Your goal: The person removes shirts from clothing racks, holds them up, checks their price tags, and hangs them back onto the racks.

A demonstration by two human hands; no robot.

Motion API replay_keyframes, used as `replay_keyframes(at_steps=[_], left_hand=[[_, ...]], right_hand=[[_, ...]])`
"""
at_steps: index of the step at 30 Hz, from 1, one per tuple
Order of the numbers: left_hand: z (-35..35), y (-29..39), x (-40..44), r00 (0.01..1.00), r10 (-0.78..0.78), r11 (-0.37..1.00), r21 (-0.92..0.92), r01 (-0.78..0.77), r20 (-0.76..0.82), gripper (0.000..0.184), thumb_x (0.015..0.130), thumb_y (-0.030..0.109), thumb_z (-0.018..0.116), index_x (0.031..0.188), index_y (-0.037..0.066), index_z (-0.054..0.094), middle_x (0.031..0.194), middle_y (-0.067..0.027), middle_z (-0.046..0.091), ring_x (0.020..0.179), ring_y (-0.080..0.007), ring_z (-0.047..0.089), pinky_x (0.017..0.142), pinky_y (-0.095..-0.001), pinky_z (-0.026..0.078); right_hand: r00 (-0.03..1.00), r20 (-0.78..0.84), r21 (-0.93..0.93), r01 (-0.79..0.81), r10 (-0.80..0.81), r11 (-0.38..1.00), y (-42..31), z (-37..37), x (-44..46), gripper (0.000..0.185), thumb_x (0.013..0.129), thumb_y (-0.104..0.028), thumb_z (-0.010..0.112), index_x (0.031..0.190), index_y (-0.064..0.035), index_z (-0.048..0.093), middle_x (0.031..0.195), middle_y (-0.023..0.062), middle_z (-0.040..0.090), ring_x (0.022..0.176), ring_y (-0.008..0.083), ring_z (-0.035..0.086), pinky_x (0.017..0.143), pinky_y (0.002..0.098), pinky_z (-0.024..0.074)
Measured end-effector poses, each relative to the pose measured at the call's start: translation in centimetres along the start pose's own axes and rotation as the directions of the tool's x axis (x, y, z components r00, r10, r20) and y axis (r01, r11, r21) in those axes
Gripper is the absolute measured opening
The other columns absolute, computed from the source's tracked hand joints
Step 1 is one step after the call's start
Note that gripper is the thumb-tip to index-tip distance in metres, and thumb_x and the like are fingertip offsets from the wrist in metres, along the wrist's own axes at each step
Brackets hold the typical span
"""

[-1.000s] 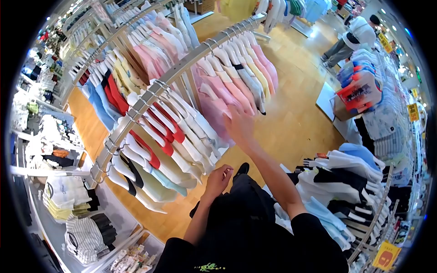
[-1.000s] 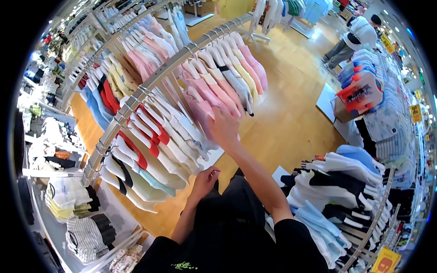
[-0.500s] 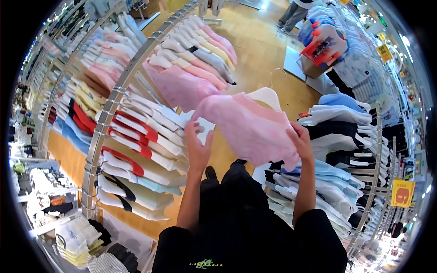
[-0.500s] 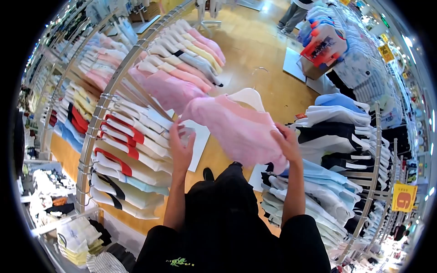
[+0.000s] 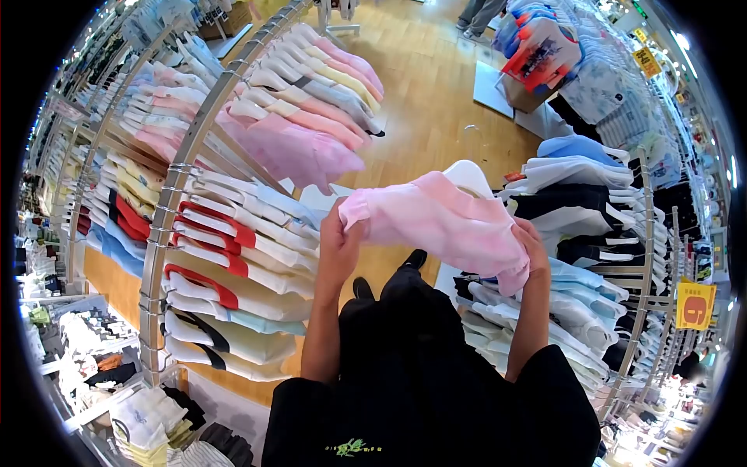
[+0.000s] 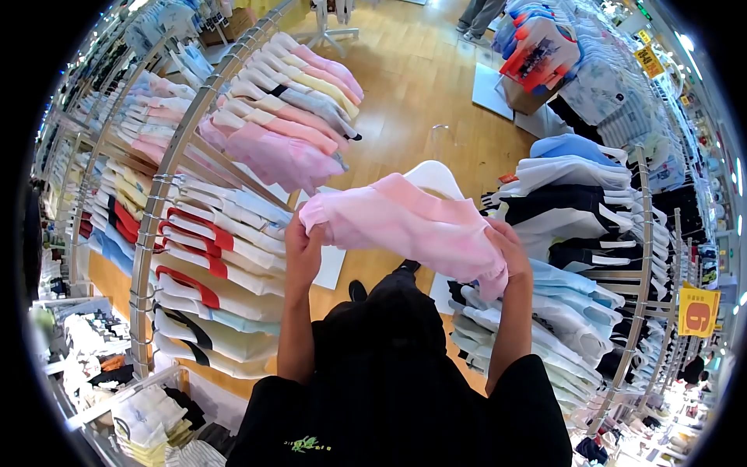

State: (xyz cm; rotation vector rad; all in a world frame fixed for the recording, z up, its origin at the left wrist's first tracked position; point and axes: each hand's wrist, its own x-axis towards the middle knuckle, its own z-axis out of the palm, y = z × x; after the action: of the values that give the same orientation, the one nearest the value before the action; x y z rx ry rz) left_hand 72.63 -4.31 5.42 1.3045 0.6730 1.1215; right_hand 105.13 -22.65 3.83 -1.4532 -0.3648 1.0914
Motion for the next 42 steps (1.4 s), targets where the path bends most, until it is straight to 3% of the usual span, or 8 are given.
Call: replay_keyframes(at_steps=[5, 8, 10, 13, 19, 26, 32, 42], left_hand=[[-0.7, -0.5, -0.9, 0.999, 0.005, 0.969, 0.247, 0.006, -0.044, 0.021, 0.093, 0.006, 0.049, 0.107, -0.006, 0.059, 0.082, -0.0108, 0.060, 0.078, -0.0124, 0.055, 0.071, -0.0252, 0.044], [-0.4, -0.1, -0.8, 0.987, 0.105, 0.972, 0.222, -0.077, -0.119, 0.021, 0.094, 0.007, 0.050, 0.107, -0.006, 0.060, 0.080, -0.0091, 0.061, 0.070, -0.0127, 0.052, 0.066, -0.0260, 0.043], [-0.4, 0.3, -0.8, 0.983, 0.086, 0.967, 0.250, -0.042, -0.165, 0.021, 0.094, 0.007, 0.050, 0.107, -0.006, 0.060, 0.078, -0.0076, 0.060, 0.068, -0.0119, 0.050, 0.063, -0.0262, 0.042], [-1.1, 0.1, -0.8, 0.979, 0.027, 0.970, 0.242, 0.023, -0.201, 0.019, 0.094, 0.008, 0.051, 0.103, -0.006, 0.062, 0.072, -0.0046, 0.057, 0.065, -0.0099, 0.046, 0.060, -0.0260, 0.040], [-4.1, 2.1, -1.1, 0.993, -0.065, 0.933, 0.346, 0.097, -0.103, 0.014, 0.091, 0.009, 0.059, 0.087, -0.004, 0.060, 0.065, 0.0002, 0.047, 0.063, -0.0062, 0.038, 0.055, -0.0248, 0.034], [-5.4, 2.3, -1.8, 0.990, -0.118, 0.923, 0.358, 0.140, -0.082, 0.024, 0.090, 0.012, 0.065, 0.073, -0.002, 0.054, 0.061, 0.0025, 0.040, 0.060, -0.0055, 0.031, 0.052, -0.0239, 0.027], [-5.3, 1.8, -1.9, 0.989, -0.133, 0.977, 0.162, 0.142, -0.066, 0.021, 0.095, 0.013, 0.058, 0.078, 0.000, 0.054, 0.068, 0.0037, 0.042, 0.066, -0.0052, 0.035, 0.058, -0.0227, 0.030], [-3.9, 2.4, -1.3, 0.988, -0.036, 0.993, 0.102, 0.051, -0.147, 0.024, 0.100, 0.013, 0.046, 0.079, 0.002, 0.049, 0.073, 0.0025, 0.042, 0.069, -0.0062, 0.036, 0.061, -0.0225, 0.032]], right_hand=[[0.993, 0.059, -0.048, -0.095, 0.098, 0.994, -0.6, 1.5, 0.1, 0.035, 0.090, -0.017, 0.064, 0.120, -0.0011, 0.059, 0.115, 0.0110, 0.063, 0.104, 0.0201, 0.061, 0.092, 0.0329, 0.0488], [0.983, 0.162, -0.225, -0.047, 0.085, 0.973, -1.6, 3.2, 0.1, 0.039, 0.091, -0.020, 0.063, 0.124, 0.0006, 0.057, 0.112, 0.0089, 0.062, 0.098, 0.0182, 0.061, 0.089, 0.0297, 0.0474], [0.897, 0.442, -0.620, 0.302, 0.005, 0.724, -2.3, 4.4, 0.8, 0.039, 0.093, -0.023, 0.061, 0.122, 0.0036, 0.057, 0.104, 0.0077, 0.063, 0.090, 0.0153, 0.058, 0.082, 0.0272, 0.0455], [0.904, 0.426, -0.706, 0.347, -0.021, 0.617, -2.1, 5.2, 1.0, 0.034, 0.094, -0.023, 0.058, 0.113, 0.0053, 0.059, 0.092, 0.0062, 0.063, 0.081, 0.0136, 0.054, 0.073, 0.0277, 0.0439], [0.908, 0.407, -0.704, 0.383, -0.101, 0.598, -3.6, 5.3, -0.1, 0.026, 0.098, -0.020, 0.053, 0.102, 0.0049, 0.061, 0.074, 0.0013, 0.057, 0.070, 0.0076, 0.048, 0.064, 0.0256, 0.0416], [0.912, 0.411, -0.716, 0.331, -0.013, 0.615, -5.0, 3.3, -0.5, 0.026, 0.097, -0.020, 0.054, 0.095, 0.0051, 0.059, 0.076, -0.0002, 0.055, 0.073, 0.0070, 0.045, 0.065, 0.0247, 0.0407], [0.907, 0.410, -0.733, 0.263, 0.099, 0.628, -5.1, 1.8, -0.3, 0.027, 0.097, -0.022, 0.054, 0.095, 0.0043, 0.061, 0.076, -0.0013, 0.055, 0.072, 0.0052, 0.046, 0.065, 0.0235, 0.0411], [0.864, 0.437, -0.697, 0.149, 0.251, 0.701, -5.0, 1.4, -0.3, 0.028, 0.096, -0.022, 0.057, 0.103, 0.0039, 0.065, 0.085, -0.0022, 0.059, 0.077, 0.0042, 0.049, 0.068, 0.0208, 0.0423]])
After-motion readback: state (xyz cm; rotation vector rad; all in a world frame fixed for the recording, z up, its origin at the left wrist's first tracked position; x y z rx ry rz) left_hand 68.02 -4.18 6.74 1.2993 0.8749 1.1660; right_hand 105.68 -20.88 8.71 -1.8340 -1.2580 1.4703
